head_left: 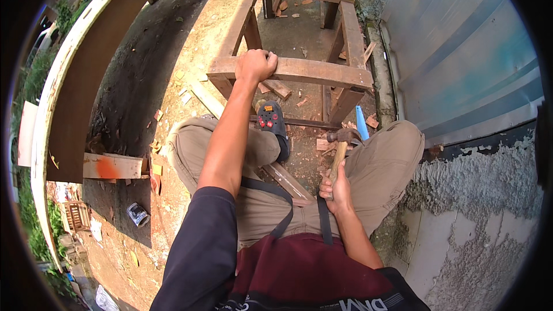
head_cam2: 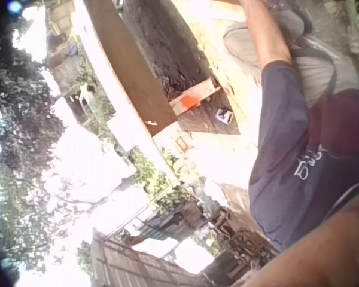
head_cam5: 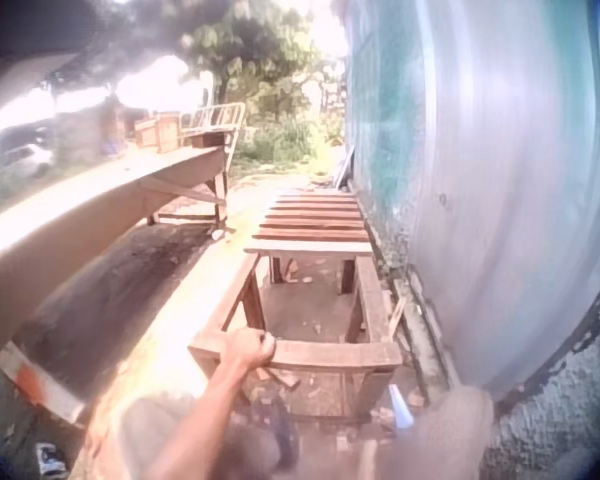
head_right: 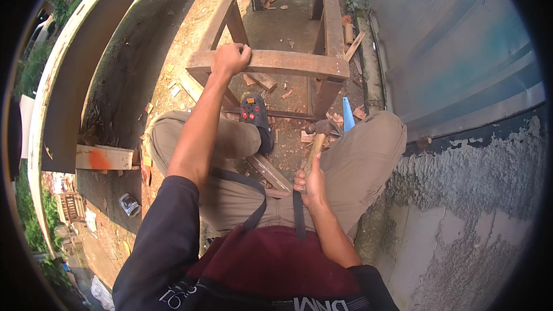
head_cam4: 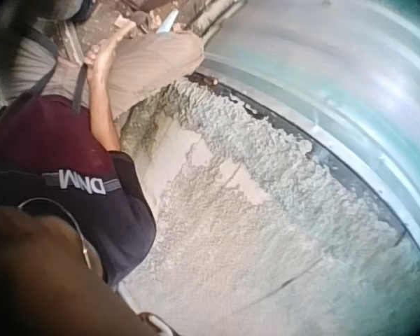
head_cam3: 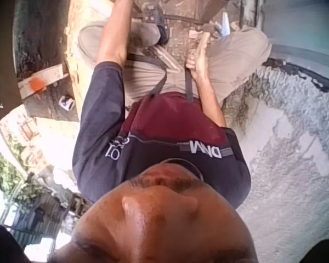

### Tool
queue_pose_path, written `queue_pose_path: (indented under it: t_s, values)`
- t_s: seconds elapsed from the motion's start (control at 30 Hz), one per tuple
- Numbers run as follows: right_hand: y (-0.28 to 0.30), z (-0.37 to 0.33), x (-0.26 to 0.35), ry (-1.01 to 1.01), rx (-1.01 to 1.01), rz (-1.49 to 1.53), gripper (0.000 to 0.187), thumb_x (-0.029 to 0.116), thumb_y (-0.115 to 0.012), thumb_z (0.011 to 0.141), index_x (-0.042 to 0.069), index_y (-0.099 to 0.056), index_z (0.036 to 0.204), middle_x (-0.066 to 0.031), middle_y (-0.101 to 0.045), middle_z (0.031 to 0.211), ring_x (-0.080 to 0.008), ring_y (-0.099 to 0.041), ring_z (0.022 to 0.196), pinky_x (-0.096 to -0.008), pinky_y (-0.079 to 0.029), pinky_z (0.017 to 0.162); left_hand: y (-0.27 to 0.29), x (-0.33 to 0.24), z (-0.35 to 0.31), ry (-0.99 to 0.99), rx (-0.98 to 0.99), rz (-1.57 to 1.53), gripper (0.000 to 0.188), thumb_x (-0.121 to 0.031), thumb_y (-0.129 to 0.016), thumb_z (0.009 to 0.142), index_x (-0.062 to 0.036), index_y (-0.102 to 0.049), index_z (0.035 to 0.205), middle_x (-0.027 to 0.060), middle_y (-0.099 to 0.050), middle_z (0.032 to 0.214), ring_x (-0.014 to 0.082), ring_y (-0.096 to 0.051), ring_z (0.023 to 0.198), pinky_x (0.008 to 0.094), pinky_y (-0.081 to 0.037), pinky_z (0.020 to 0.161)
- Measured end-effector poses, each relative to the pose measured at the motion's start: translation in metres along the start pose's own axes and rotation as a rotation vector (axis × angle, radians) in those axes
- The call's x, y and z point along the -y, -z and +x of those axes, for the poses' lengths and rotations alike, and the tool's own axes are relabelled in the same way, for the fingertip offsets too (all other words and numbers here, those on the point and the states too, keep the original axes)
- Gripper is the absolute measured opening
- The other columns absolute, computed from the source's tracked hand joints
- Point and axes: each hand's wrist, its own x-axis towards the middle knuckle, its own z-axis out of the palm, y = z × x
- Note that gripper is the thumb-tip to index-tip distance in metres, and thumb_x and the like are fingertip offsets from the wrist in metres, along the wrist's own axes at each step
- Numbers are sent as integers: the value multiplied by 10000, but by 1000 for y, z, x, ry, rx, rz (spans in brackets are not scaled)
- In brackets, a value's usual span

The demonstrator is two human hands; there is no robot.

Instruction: The person hammers nails into a wooden frame using a hammer. They repeatedly pick up nails and drive them into the wood, occasionally adjusting the frame's position.

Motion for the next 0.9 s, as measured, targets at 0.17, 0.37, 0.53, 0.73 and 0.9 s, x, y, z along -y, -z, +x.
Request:
queue_pose_path:
  t_s: [0.17,0.37,0.53,0.73,0.9]
  values:
    - [10,-19,-7,-7,25,-46,564,659,-409,1054,104,-475,980,25,-417,664,-67,-374,494,-236,-323,432,-7,2,-8,31,5,9,463,-431,-531,899,-69,-806,988,264,-733,937,444,-715,913,509,-562,885]
    - [6,-23,-1,57,-25,38,451,561,-501,1066,127,-487,943,49,-394,659,-51,-358,483,-219,-293,428,-7,0,-5,-37,-38,0,469,-416,-517,913,-38,-793,939,262,-734,927,449,-710,914,521,-547,891]
    - [6,-41,-4,96,21,-59,317,387,-641,1042,141,-455,968,44,-412,680,-50,-379,491,-231,-318,421,-8,1,-9,-119,-55,32,455,-394,-510,934,-26,-774,886,243,-733,912,431,-696,932,513,-528,904]
    - [-4,-59,-19,52,120,-209,299,341,-656,1041,120,-460,993,34,-435,684,-46,-391,483,-235,-329,408,1,15,-33,-485,-318,-426,130,-103,-743,889,8,-737,956,142,-742,995,325,-706,944,397,-541,887]
    - [-21,-77,-1,46,393,-336,265,317,-603,1069,101,-465,1000,23,-440,673,-44,-391,457,-233,-342,394,53,-11,-104,-204,-610,-655,48,-20,-718,943,27,-712,951,116,-723,976,178,-679,884,296,-524,824]
